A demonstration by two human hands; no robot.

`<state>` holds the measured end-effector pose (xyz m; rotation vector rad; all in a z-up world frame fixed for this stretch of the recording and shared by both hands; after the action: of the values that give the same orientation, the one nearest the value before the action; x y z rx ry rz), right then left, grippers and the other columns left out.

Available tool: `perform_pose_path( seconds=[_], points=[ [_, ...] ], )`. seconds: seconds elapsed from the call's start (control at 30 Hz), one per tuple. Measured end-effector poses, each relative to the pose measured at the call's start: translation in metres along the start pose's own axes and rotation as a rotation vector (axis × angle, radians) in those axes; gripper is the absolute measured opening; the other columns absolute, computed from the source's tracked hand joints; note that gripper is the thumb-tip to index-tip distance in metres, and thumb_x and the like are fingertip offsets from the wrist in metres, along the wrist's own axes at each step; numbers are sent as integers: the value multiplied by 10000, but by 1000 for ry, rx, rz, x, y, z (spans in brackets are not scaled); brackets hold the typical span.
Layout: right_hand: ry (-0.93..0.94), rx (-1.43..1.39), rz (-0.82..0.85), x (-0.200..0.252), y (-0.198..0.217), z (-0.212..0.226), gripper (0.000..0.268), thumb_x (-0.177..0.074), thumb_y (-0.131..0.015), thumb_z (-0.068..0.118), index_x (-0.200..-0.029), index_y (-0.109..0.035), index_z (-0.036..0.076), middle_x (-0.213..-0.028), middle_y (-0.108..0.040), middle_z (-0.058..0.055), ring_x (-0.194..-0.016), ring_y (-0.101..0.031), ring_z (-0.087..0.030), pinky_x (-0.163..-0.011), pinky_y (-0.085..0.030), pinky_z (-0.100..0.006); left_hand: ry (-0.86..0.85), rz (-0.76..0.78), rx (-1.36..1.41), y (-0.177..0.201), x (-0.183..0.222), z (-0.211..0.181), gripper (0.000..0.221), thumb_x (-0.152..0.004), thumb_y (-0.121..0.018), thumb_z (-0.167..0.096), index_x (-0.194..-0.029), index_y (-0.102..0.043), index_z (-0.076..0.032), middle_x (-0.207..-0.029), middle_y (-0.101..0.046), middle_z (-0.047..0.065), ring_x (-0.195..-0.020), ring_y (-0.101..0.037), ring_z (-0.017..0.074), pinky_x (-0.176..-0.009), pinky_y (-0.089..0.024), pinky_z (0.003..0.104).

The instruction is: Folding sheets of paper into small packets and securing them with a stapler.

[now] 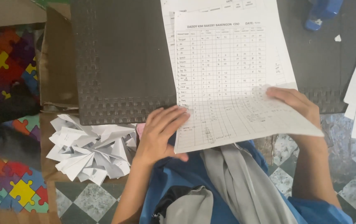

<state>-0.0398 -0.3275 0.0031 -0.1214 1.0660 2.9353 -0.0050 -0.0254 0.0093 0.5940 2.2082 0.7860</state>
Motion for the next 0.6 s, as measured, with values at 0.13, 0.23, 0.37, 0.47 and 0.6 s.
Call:
perform_pose_path(
  seconds=[0.13,0.23,0.37,0.47,0.6],
  points=[
    [102,340,-211,-12,2,-9,158,-896,-629,0,-1025,-568,66,-1231,-624,-128,-879,-628,-213,-755,-449,-304,183,-12,-165,-11,-26,17,184,-951,-506,-269,-986,-570,-99,-968,-580,49,-886,-548,241,-760,-342,375],
    [37,390,-267,-33,-1,-10,348,-997,-608,187,-1229,-385,55,-1015,-552,-73,-652,-556,-178,-569,-410,-297,433,-16,-175,-9,-50,36,310,-961,-447,-342,-827,-476,-64,-645,-518,66,-610,-489,272,-695,-338,391],
    [12,606,-291,-62,-5,-3,400,-989,-617,154,-1374,-582,52,-825,-684,-223,-720,-668,-358,-628,-532,-413,608,-174,-32,8,-72,37,416,-956,-498,-368,-1229,-430,-61,-677,-652,155,-599,-644,322,-719,-364,382],
    [-91,630,-312,-61,-11,-42,216,-1009,-630,195,-1203,-720,169,-739,-651,-53,-600,-611,-160,-563,-522,-242,574,-178,38,8,-69,32,550,-980,-480,-289,-1433,-268,-61,-746,-652,189,-641,-610,352,-733,-328,375],
    [-144,643,-313,-64,-13,-41,213,-1015,-622,166,-1203,-722,158,-723,-638,-50,-600,-599,-139,-537,-509,-224,495,-128,-161,-15,-57,44,308,-960,-504,-253,-1229,-601,-139,-762,-638,79,-710,-590,250,-712,-359,351]
  ],
)
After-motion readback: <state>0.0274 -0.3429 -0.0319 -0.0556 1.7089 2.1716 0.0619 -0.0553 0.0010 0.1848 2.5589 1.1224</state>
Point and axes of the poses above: each hand's wrist, its own x-axis away from the middle knuckle, its own y-axis out of the back of the hand, z = x × y, the point moved 6 cm from there along -x, towards the middle knuckle
